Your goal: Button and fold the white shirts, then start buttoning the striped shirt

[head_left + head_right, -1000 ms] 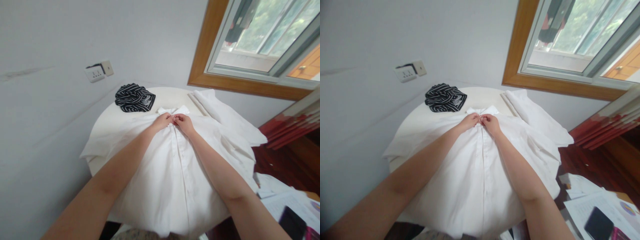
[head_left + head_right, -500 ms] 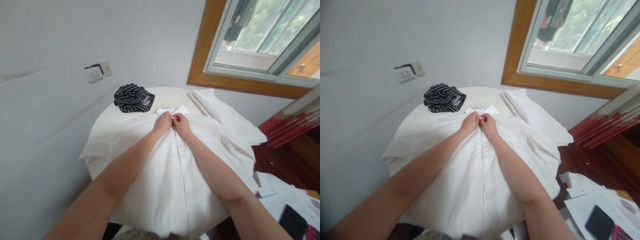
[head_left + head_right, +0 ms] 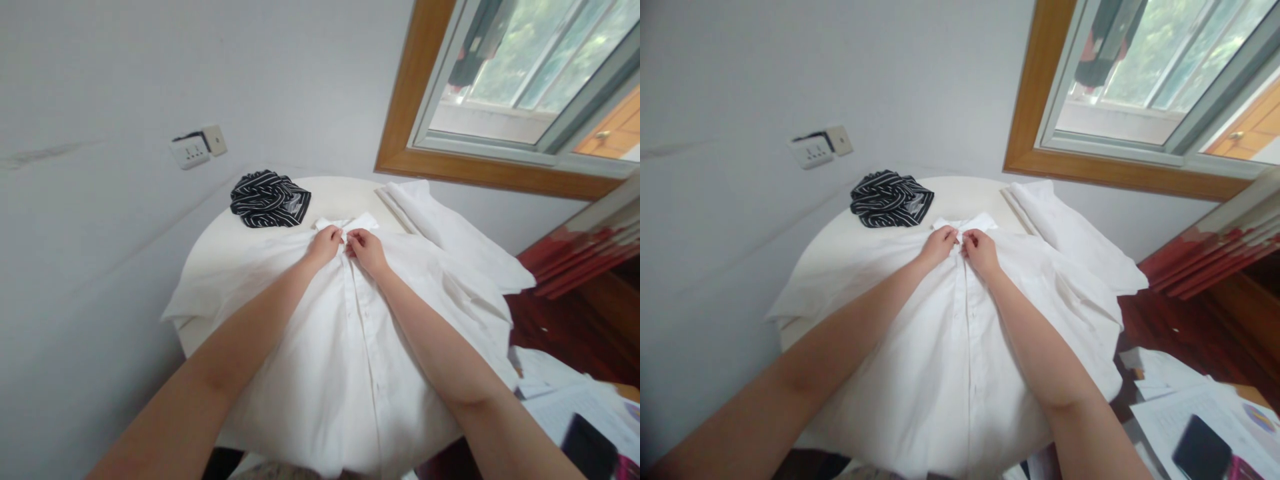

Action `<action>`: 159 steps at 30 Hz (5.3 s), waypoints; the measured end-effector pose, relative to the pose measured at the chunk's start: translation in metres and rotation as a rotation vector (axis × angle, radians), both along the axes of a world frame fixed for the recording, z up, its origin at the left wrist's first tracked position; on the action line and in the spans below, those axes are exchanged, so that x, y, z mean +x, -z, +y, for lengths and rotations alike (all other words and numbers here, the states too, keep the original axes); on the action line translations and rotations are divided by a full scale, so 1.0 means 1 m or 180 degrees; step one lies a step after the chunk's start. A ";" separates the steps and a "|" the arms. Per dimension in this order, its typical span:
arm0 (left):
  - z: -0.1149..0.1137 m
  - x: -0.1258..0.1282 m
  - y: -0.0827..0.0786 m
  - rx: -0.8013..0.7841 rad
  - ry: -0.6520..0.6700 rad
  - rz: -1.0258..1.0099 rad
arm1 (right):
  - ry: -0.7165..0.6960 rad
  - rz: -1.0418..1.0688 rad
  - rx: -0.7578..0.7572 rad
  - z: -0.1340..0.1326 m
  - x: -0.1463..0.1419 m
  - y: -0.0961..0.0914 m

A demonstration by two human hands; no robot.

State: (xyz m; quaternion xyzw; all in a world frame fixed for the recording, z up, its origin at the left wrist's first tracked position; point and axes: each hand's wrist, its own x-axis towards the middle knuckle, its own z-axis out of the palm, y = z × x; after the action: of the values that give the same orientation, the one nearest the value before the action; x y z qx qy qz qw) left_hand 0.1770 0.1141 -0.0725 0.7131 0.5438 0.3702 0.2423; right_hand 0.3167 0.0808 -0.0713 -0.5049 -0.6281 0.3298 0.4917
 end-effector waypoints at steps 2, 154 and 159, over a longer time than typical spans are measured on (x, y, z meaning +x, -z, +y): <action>0.001 -0.001 0.002 -0.0028 -0.0006 -0.0081 | -0.0025 0.0048 -0.0033 0.001 0.001 0.000; -0.002 0.001 0.007 0.0308 0.0377 0.2064 | 0.0630 -0.3253 -0.0596 0.006 0.024 -0.001; -0.007 -0.003 -0.002 0.0259 0.0312 0.2126 | 0.0651 -0.3245 -0.0849 0.005 0.025 -0.008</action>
State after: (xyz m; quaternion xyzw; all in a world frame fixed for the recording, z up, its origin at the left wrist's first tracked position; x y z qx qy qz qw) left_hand 0.1736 0.1074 -0.0709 0.8294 0.5430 0.1255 0.0397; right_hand 0.3422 0.0860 -0.0637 -0.7177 -0.6875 0.0703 0.0855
